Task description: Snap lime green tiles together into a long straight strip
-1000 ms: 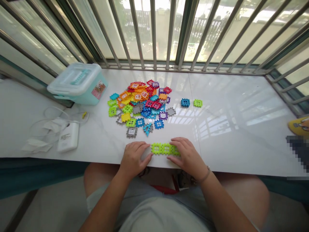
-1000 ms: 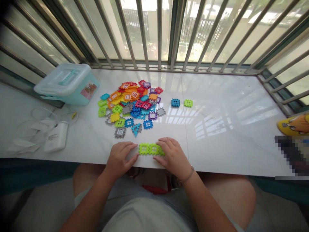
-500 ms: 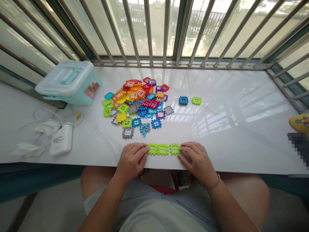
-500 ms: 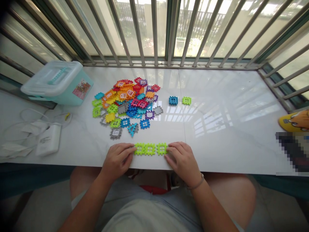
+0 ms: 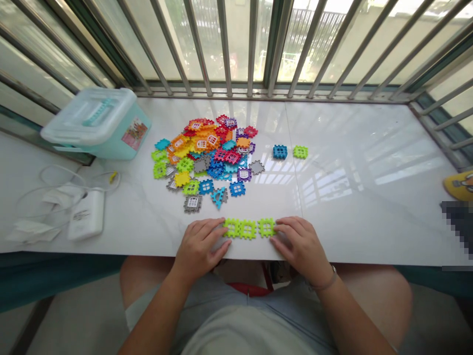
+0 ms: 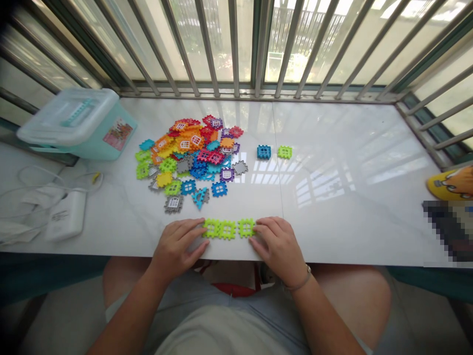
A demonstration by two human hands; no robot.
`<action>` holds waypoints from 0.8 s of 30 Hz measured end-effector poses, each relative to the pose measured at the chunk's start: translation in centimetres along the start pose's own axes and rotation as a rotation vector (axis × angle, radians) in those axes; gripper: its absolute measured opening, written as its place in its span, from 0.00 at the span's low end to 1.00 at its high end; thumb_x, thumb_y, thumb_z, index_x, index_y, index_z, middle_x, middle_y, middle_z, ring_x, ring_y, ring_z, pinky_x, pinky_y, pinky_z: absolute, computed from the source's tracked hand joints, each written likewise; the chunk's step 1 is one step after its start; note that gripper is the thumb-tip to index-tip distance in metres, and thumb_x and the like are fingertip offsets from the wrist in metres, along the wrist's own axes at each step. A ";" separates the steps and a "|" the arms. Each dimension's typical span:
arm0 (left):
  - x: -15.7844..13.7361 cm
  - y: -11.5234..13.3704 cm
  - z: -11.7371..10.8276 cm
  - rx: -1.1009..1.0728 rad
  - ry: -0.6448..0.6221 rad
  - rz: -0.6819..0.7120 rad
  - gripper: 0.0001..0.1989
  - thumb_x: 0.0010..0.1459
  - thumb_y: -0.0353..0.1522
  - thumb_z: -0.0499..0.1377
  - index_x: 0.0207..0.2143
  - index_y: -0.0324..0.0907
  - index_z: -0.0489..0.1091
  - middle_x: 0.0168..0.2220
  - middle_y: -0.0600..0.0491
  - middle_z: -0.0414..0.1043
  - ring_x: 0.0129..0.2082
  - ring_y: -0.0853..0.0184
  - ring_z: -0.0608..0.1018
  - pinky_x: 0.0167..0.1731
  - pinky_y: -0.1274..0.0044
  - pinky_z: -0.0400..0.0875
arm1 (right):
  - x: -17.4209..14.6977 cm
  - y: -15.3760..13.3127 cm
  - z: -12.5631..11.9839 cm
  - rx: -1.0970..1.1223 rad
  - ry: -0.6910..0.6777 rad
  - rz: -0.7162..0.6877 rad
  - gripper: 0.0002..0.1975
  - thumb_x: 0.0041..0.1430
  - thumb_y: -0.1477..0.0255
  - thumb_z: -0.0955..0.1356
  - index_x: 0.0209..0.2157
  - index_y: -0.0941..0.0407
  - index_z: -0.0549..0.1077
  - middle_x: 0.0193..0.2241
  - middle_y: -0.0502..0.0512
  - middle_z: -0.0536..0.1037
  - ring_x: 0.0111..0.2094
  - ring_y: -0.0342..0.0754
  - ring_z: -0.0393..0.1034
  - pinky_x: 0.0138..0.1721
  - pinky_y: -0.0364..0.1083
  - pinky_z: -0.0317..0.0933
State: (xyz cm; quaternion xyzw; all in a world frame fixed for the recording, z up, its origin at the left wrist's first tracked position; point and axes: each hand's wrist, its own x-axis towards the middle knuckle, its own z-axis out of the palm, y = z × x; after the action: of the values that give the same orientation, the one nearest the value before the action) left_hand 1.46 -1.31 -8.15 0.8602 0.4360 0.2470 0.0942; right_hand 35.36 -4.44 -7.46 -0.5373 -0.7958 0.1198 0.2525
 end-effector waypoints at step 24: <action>0.1 0.1 0.2 0.016 0.034 0.017 0.10 0.69 0.32 0.65 0.52 0.49 0.79 0.57 0.48 0.81 0.54 0.55 0.81 0.56 0.61 0.73 | 3.1 -4.3 1.6 -0.263 -0.033 0.222 0.13 0.68 0.63 0.75 0.48 0.54 0.74 0.47 0.61 0.79 0.49 0.60 0.71 0.52 0.58 0.67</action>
State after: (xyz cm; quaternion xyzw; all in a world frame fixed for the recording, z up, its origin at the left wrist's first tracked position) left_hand 1.62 -1.29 -8.27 0.8604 0.4321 0.2589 0.0776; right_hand 30.23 -3.21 -5.97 -0.6482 -0.7443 0.0507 0.1522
